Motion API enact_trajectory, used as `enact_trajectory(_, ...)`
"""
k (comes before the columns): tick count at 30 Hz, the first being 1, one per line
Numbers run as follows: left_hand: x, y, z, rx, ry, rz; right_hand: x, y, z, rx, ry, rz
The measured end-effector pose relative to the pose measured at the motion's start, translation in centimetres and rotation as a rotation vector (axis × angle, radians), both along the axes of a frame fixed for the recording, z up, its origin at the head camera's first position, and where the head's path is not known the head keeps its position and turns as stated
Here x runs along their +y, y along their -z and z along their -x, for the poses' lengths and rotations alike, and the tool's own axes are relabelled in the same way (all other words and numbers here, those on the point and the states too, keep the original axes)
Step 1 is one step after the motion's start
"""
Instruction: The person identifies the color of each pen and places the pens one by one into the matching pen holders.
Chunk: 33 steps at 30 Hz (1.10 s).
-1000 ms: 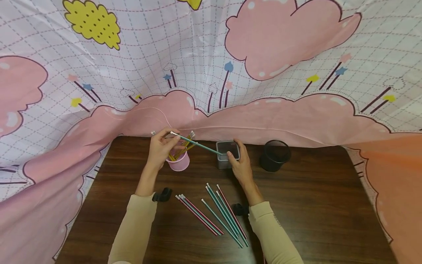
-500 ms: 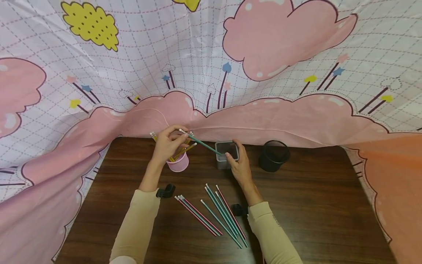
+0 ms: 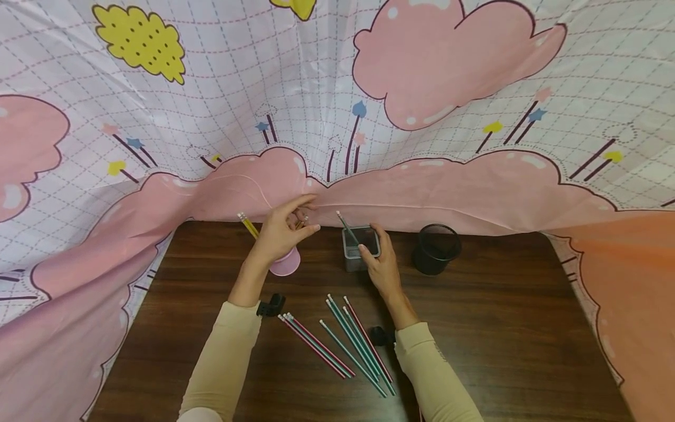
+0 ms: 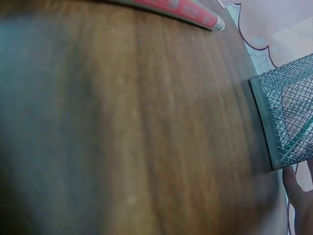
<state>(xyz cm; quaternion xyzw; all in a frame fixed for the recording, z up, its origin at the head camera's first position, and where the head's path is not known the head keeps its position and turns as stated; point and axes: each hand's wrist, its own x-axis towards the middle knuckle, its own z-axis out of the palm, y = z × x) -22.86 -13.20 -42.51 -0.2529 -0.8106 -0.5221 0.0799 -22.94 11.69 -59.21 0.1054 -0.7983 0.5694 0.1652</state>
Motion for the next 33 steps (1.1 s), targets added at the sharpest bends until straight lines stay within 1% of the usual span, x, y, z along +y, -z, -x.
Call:
enact_trajectory(2,-0.1,-0.1,-0.2,0.014,-0.021,-0.004,0.0,-0.1,0.0,0.001,0.0,0.001)
enact_trajectory(4,-0.4,0.0,-0.2,0.019,-0.029,-0.028,0.0,-0.2,0.1,0.003,0.0,0.006)
enact_trajectory(6,-0.8,0.5,0.0,0.015,-0.025,-0.067,0.0,-0.2,0.2,-0.002,0.004,0.006)
enact_trajectory(8,-1.2,1.4,0.1,-0.008,-0.017,-0.118,0.0,-0.2,0.1,-0.011,0.01,0.005)
enact_trajectory(10,-1.6,2.4,0.0,-0.034,0.014,-0.175,0.0,-0.1,-0.1,-0.019,0.016,0.003)
enact_trajectory(12,-2.0,3.3,-0.3,-0.06,0.062,-0.233,0.0,0.2,-0.3,-0.029,0.019,-0.004)
enact_trajectory(14,-2.3,3.7,-0.9,-0.094,0.119,-0.268,0.0,0.3,-0.5,-0.034,0.013,0.0)
enact_trajectory(17,-2.3,3.9,-1.5,-0.141,0.192,-0.292,-0.1,0.4,-0.3,-0.02,0.007,0.017)
enact_trajectory(20,-2.1,4.0,-2.1,-0.166,0.245,-0.297,0.0,0.3,0.0,-0.002,0.01,0.029)
enact_trajectory(23,-2.0,4.8,-2.6,-0.187,0.288,-0.317,0.1,0.3,0.1,0.0,0.015,0.023)
enact_trajectory(25,-2.1,5.3,-2.9,-0.209,0.306,-0.328,0.0,0.2,0.1,-0.002,0.011,0.024)
enact_trajectory(28,-2.3,6.1,-3.3,-0.243,0.313,-0.328,0.0,0.3,0.0,-0.006,0.007,0.021)
enact_trajectory(33,-3.1,7.4,-3.9,-0.283,0.27,-0.283,-0.1,0.3,0.0,-0.019,0.005,0.02)
